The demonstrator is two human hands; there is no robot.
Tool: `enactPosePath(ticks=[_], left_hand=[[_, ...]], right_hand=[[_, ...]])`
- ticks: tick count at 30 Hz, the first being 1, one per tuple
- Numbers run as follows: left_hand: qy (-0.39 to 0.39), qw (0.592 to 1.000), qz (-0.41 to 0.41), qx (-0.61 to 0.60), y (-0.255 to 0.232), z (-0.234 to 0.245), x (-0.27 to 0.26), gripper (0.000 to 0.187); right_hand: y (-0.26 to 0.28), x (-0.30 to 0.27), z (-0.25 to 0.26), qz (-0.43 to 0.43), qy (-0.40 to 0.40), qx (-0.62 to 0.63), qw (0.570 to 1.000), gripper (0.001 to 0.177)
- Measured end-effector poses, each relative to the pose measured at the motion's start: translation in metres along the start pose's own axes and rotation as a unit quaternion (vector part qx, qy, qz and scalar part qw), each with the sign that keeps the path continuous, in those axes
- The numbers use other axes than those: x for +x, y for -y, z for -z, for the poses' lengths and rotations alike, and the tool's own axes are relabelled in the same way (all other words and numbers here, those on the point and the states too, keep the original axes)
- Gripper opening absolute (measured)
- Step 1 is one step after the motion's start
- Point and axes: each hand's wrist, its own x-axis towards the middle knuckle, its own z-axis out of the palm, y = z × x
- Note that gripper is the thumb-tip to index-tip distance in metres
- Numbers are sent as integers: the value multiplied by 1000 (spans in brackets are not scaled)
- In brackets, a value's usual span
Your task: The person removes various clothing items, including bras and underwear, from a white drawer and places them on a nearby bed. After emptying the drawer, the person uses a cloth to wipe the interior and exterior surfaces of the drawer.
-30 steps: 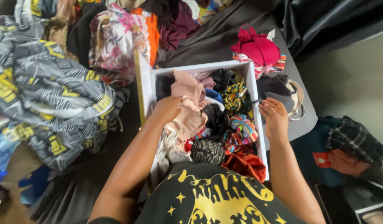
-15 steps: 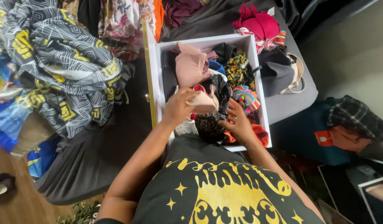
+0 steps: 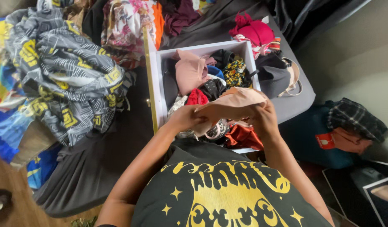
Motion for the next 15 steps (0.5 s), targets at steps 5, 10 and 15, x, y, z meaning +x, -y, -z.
enactPosePath(ticks=[5, 10, 15], left_hand=[[-48, 991, 68, -102, 26, -18, 44, 42], [6, 720, 144, -679, -39, 6, 49, 72], [-20, 763, 10, -647, -59, 9, 23, 59]], right_hand=[[39, 0, -5, 87, -65, -44, 993, 32], [49, -24, -46, 307, 56, -525, 792, 60], [34, -45, -74, 283, 129, -585, 749, 77]])
